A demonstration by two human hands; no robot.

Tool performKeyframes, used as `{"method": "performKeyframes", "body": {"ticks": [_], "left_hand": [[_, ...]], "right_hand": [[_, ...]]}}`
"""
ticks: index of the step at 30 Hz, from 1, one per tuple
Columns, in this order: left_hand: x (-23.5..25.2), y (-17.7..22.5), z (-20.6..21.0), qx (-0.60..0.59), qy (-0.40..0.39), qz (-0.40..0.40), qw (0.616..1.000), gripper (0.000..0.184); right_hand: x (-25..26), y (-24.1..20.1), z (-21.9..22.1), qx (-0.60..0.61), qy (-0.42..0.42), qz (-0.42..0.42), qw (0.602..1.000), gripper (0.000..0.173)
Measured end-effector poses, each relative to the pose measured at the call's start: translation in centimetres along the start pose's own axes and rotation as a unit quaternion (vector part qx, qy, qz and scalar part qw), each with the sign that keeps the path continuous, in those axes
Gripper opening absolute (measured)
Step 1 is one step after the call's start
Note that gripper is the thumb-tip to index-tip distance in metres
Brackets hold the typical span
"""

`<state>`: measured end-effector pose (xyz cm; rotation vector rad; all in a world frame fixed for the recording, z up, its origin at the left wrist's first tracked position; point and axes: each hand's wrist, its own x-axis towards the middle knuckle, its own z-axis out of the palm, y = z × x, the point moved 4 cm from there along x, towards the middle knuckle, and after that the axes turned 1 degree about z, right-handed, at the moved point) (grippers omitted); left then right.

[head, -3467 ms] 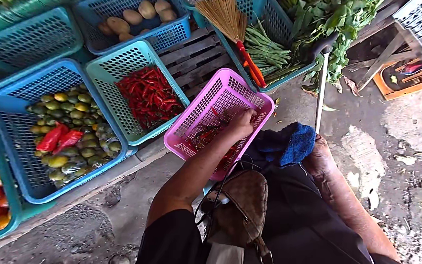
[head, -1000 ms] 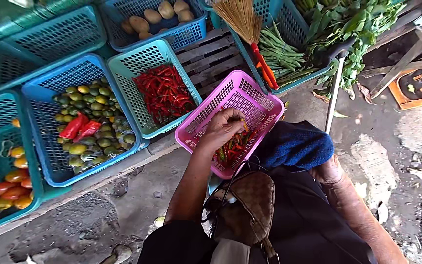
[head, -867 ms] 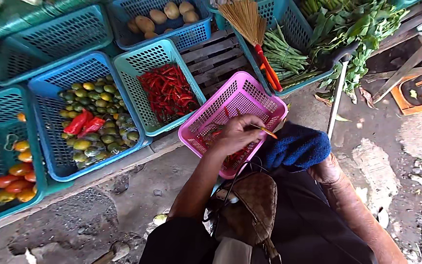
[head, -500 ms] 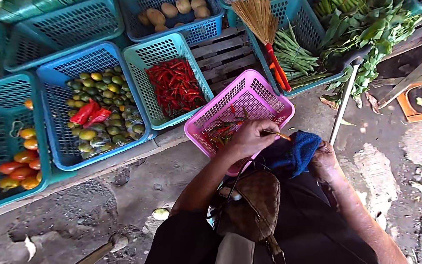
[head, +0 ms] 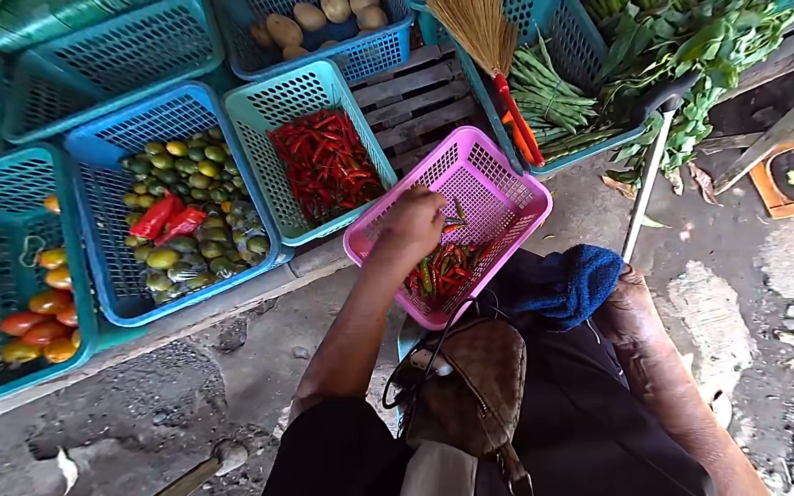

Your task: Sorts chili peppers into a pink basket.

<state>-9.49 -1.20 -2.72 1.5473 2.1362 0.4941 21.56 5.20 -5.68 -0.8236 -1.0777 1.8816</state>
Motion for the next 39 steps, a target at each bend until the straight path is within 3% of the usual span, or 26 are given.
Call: {"method": "performKeyframes", "body": {"ticks": [3,6,9,12,16,22,25,27,32,35,39], "left_hand": [[2.1,0.5,4.9,0.12,-0.145,0.03,0.982,0.021],[2.5,0.5,6.3,0.171,-0.174,0.018,0.97,0.028],[2.5,-0.5,6.1,0.145,-0.148,0.027,0.978,0.024],[2.2,-0.7,4.5,0.044,-0.101,0.014,0.994,0.02],[0.9,0.1,2.5,-0.042,-0.041,-0.011,0.998,0.021],[1.0,-1.2,2.5,-0.032,0.011,-0.005,0.999,0.02],[0.8,-1.5,1.9,-0.078,0.086,0.035,0.993,0.02],[0.0,-0.1,1.1,-0.115,0.092,0.049,0.988,0.019],[-2.4,7.4,3.0,-0.204,-0.039,0.199,0.958,0.012],[-2.5,9.6,6.3,-0.188,-0.087,0.288,0.935,0.012],[-2.3,9.0,6.2,-0.229,-0.137,0.283,0.921,0.015]], "right_hand": [[-0.3,0.0,0.1,-0.01,-0.01,-0.002,1.0,0.014],[-0.5,-0.1,-0.1,-0.009,-0.009,-0.004,1.0,0.012],[-0.6,0.1,0.0,0.006,-0.013,0.0,1.0,0.012],[-0.6,0.1,-0.1,0.024,-0.039,0.01,0.999,0.004],[-0.7,0.0,-0.3,0.018,-0.055,0.027,0.998,0.015],[-0.8,0.4,-0.4,-0.07,-0.018,0.032,0.997,0.046],[-0.6,0.2,-0.7,-0.085,-0.02,0.017,0.996,0.039],[-0.3,0.2,-0.5,-0.091,-0.029,0.008,0.995,0.027],[-0.1,1.0,1.0,-0.124,-0.075,-0.007,0.989,0.007],[-0.2,1.3,1.8,-0.176,-0.098,-0.03,0.979,0.021],[-0.4,1.0,1.7,-0.177,-0.098,-0.046,0.978,0.026]]}}
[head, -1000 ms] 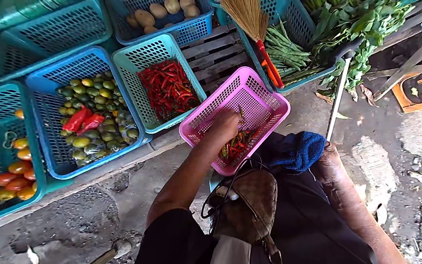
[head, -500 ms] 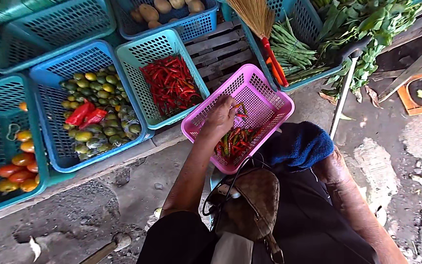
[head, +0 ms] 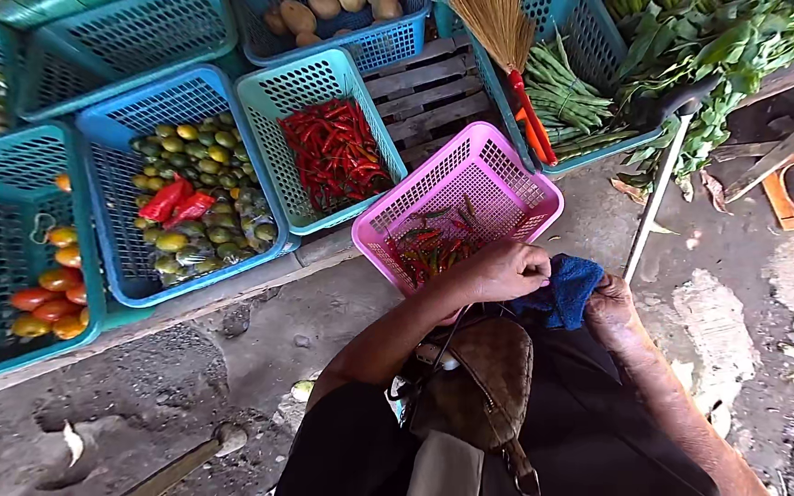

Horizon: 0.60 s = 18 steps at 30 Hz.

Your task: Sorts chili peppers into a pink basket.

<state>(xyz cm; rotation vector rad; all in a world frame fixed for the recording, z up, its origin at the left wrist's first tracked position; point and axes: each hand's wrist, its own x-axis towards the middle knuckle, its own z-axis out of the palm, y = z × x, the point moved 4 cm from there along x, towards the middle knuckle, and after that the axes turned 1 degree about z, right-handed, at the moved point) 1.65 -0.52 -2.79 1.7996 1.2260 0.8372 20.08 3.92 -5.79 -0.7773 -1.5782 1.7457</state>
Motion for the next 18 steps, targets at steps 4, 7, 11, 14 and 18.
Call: {"method": "performKeyframes", "body": {"ticks": [4,7,11,14,18], "left_hand": [[-1.9,0.3,-3.7,-0.004,0.076,-0.05,0.996,0.011],[-4.9,-1.3,-9.3,0.054,0.254,-0.107,0.96,0.016],[-8.5,-1.9,-13.7,0.244,0.315,-0.238,0.886,0.026],[-8.4,-1.2,-9.6,0.254,0.115,-0.308,0.91,0.02],[-8.3,-4.4,-3.6,0.321,-0.143,-0.418,0.837,0.045]], "right_hand": [[-0.2,-0.1,-1.2,0.06,0.043,0.009,0.997,0.026],[-0.3,-0.2,-2.4,0.094,0.088,0.027,0.991,0.025],[-0.4,-0.1,-2.8,0.12,0.102,0.029,0.987,0.023],[-0.3,-0.1,-2.8,0.115,0.102,0.034,0.987,0.023],[-0.3,-0.4,-2.4,0.119,0.104,0.04,0.987,0.022]]}}
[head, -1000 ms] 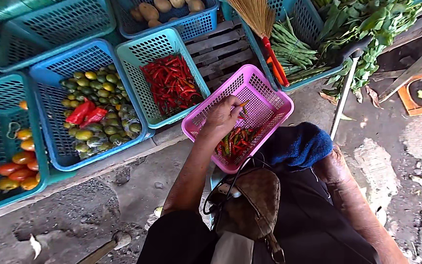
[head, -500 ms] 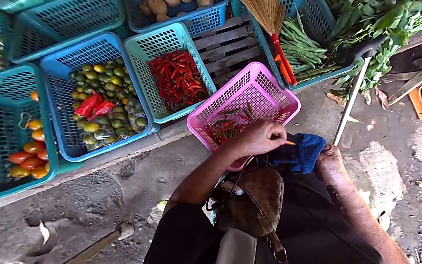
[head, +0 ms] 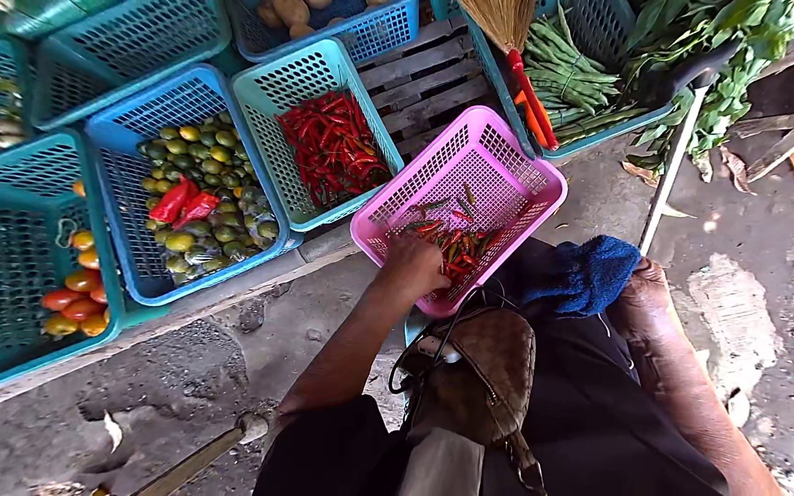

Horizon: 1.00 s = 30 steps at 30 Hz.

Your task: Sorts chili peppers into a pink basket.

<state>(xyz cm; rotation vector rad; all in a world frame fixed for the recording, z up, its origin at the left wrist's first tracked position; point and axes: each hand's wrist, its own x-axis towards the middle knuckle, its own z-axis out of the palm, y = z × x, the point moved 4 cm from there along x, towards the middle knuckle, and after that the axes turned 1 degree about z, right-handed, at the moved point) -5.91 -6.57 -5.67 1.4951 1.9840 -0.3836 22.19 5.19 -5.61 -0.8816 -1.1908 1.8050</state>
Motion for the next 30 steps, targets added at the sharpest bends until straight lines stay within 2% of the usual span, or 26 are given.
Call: {"method": "performKeyframes", "body": {"ticks": [3,5,6,8,10,12,13,15,17,18,20,25,28,30], "left_hand": [[0.4,-0.9,-0.2,-0.009,0.033,-0.009,0.999,0.03],[0.6,-1.6,-0.9,-0.021,0.051,-0.035,0.998,0.02],[0.5,-1.8,-1.5,-0.034,0.05,-0.052,0.997,0.021],[-0.2,-1.9,-2.6,-0.089,0.075,-0.061,0.991,0.023],[-1.1,-1.6,-3.3,-0.196,0.162,0.005,0.967,0.022],[-1.7,-0.1,-3.4,-0.3,0.245,0.11,0.915,0.018],[-1.7,1.1,-3.3,-0.335,0.259,0.168,0.89,0.015],[-1.0,3.8,-3.1,-0.368,0.239,0.27,0.857,0.014],[-0.1,6.1,-3.1,-0.35,0.203,0.324,0.855,0.017],[0.1,6.8,-3.2,-0.338,0.187,0.33,0.861,0.018],[0.4,7.4,-3.1,-0.34,0.18,0.341,0.858,0.018],[-0.3,6.9,-2.8,-0.322,0.196,0.359,0.854,0.016],[-1.1,4.5,-3.6,-0.334,0.24,0.308,0.858,0.013],[-1.5,1.2,-4.6,-0.384,0.308,0.24,0.837,0.013]], "right_hand": [[-0.3,-0.1,-0.2,0.007,-0.018,-0.005,1.0,0.019],[-0.5,0.0,-0.3,0.015,-0.041,-0.01,0.999,0.008],[-0.5,0.1,-0.4,0.016,-0.052,-0.009,0.998,0.002],[-0.6,0.2,-0.4,0.023,-0.07,0.007,0.997,0.011],[-0.6,0.3,0.0,0.03,-0.095,0.029,0.995,0.018],[-0.7,0.7,0.8,0.043,-0.125,0.035,0.991,0.024],[-0.6,0.9,1.2,0.052,-0.142,0.034,0.988,0.027],[-0.5,1.3,2.3,0.058,-0.175,0.026,0.983,0.033],[-0.2,1.2,3.6,0.046,-0.174,0.015,0.983,0.026],[0.1,1.2,4.0,0.04,-0.148,0.01,0.988,0.019],[0.6,1.1,4.0,0.031,-0.1,-0.001,0.994,0.016],[0.4,1.2,3.0,0.022,-0.098,-0.017,0.995,0.014],[0.5,0.5,1.8,0.041,-0.07,-0.018,0.997,0.013],[0.6,0.1,0.8,0.06,-0.044,-0.01,0.997,0.012]]}}
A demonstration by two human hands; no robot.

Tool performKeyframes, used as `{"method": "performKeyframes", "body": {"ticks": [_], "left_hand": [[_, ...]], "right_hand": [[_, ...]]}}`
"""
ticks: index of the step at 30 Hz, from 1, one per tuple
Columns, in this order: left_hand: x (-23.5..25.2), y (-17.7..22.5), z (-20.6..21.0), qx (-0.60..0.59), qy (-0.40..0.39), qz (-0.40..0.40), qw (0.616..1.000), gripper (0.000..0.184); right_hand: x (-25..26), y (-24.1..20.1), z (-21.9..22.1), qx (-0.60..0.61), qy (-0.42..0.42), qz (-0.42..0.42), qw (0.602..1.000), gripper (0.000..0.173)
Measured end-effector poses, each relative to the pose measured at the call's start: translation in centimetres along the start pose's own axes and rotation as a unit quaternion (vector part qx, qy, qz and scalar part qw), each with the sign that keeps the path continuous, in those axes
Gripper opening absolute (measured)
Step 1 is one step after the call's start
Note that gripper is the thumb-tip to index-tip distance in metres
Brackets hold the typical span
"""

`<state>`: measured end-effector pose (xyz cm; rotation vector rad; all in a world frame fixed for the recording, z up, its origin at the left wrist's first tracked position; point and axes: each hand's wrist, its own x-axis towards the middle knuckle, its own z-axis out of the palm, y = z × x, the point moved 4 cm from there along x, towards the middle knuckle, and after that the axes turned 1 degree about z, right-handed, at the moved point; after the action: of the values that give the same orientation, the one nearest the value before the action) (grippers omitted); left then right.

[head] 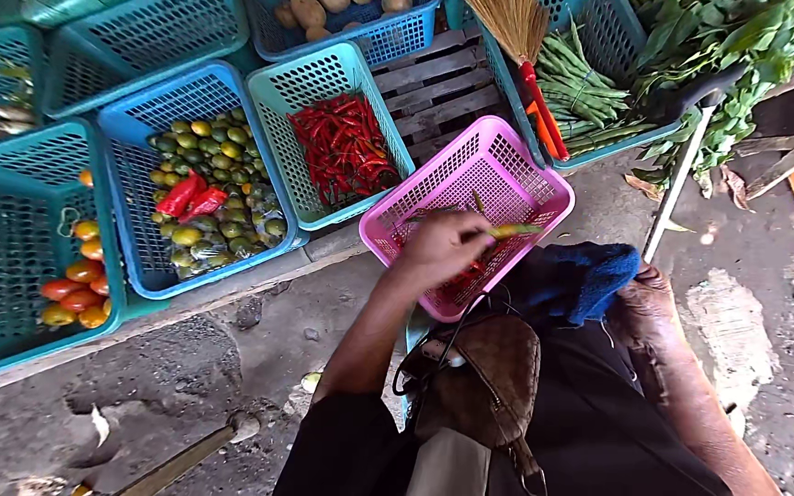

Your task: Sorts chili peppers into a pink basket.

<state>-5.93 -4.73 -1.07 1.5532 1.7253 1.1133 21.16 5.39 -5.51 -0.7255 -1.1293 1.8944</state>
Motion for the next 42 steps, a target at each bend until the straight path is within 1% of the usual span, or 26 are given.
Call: {"method": "performKeyframes", "body": {"ticks": [2,4,5,7,8,10,11,12,13,15,16,17,18,20,21,24,26,27,29,31,33,34,36,38,40,42], "left_hand": [[0.0,-1.6,-4.0,0.053,0.103,-0.055,0.992,0.018],[0.1,-3.2,-7.7,0.142,0.165,-0.121,0.968,0.025],[0.1,-4.0,-9.1,0.184,0.173,-0.154,0.955,0.027],[0.2,-5.0,-10.1,0.252,0.155,-0.206,0.933,0.034],[0.2,-4.8,-9.9,0.273,0.148,-0.206,0.928,0.038],[0.1,-3.5,-8.0,0.267,0.137,-0.17,0.938,0.033],[0.1,-2.9,-6.5,0.244,0.106,-0.161,0.95,0.028],[0.1,-2.7,-4.8,0.225,0.047,-0.161,0.96,0.024],[0.2,-3.0,-2.9,0.221,-0.03,-0.162,0.961,0.021],[0.4,-4.5,0.7,0.249,-0.189,-0.172,0.934,0.02],[0.4,-5.2,2.1,0.273,-0.238,-0.18,0.915,0.021],[0.5,-5.5,2.9,0.288,-0.263,-0.184,0.902,0.021],[0.6,-5.4,3.1,0.293,-0.273,-0.182,0.898,0.019],[0.6,-5.1,2.6,0.271,-0.258,-0.175,0.911,0.015],[0.6,-4.9,1.9,0.257,-0.232,-0.17,0.923,0.014],[0.5,-4.0,-0.4,0.19,-0.128,-0.159,0.96,0.013],[0.3,-3.3,-1.5,0.135,-0.041,-0.133,0.981,0.012],[0.4,-2.9,-1.8,0.112,-0.015,-0.126,0.986,0.011],[0.6,-2.7,-2.1,0.096,0.019,-0.108,0.989,0.011],[0.8,-2.5,-2.1,0.116,0.035,-0.098,0.988,0.013],[0.9,-2.4,-1.9,0.11,0.055,-0.078,0.989,0.011],[0.9,-2.2,-1.7,0.083,0.064,-0.064,0.992,0.01],[0.9,-1.5,-1.1,-0.011,0.06,-0.029,0.998,0.006],[1.3,-0.4,0.5,-0.092,0.019,0.014,0.995,0.004],[2.0,0.4,2.7,-0.104,-0.05,0.061,0.991,0.004],[2.6,1.3,4.9,-0.085,-0.114,0.093,0.985,0.004]], "right_hand": [[-0.1,-0.4,-0.7,0.018,0.019,0.004,1.0,0.011],[-0.1,-0.5,-1.0,0.029,0.031,0.009,0.999,0.013],[-0.2,-0.4,-1.1,0.032,0.034,0.011,0.999,0.013],[-0.2,-0.4,-1.1,0.034,0.032,0.012,0.999,0.013],[-0.1,-0.4,-1.1,0.036,0.03,0.012,0.999,0.012],[-0.1,-0.4,-1.1,0.041,0.035,0.015,0.998,0.012],[-0.2,-0.3,-1.0,0.042,0.039,0.018,0.998,0.012],[-0.2,-0.2,-0.9,0.043,0.039,0.021,0.998,0.012],[-0.2,-0.1,-0.8,0.043,0.035,0.022,0.998,0.012],[-0.2,0.0,-0.5,0.041,0.027,0.026,0.998,0.011],[-0.3,0.0,-0.6,0.041,0.02,0.028,0.999,0.01],[-0.4,-0.1,-0.7,0.042,0.015,0.028,0.999,0.009],[-0.5,-0.2,-0.8,0.042,0.012,0.028,0.999,0.007],[-0.9,-0.2,-1.1,0.037,0.008,0.027,0.999,0.005],[-1.0,-0.2,-1.3,0.029,0.006,0.029,0.999,0.009],[-1.1,0.1,-1.6,-0.001,0.005,0.044,0.999,0.031],[-1.0,0.2,-1.4,-0.024,0.002,0.04,0.999,0.039],[-0.8,0.1,-1.3,-0.036,0.001,0.036,0.999,0.039],[-0.5,-0.1,-0.9,-0.061,-0.011,0.027,0.998,0.036],[-0.3,-0.3,-0.6,-0.077,-0.022,0.014,0.997,0.027],[-0.2,-0.5,-0.6,-0.063,-0.028,0.004,0.998,0.016],[-0.1,-0.5,-0.6,-0.045,-0.031,0.002,0.998,0.013],[0.0,-0.5,-0.5,-0.004,-0.038,0.014,0.999,0.011],[0.3,-0.4,0.1,0.024,-0.055,0.033,0.998,0.014],[0.6,-0.1,1.2,-0.002,-0.086,0.054,0.995,0.019],[0.8,0.6,2.6,-0.079,-0.135,0.062,0.986,0.021]]}}
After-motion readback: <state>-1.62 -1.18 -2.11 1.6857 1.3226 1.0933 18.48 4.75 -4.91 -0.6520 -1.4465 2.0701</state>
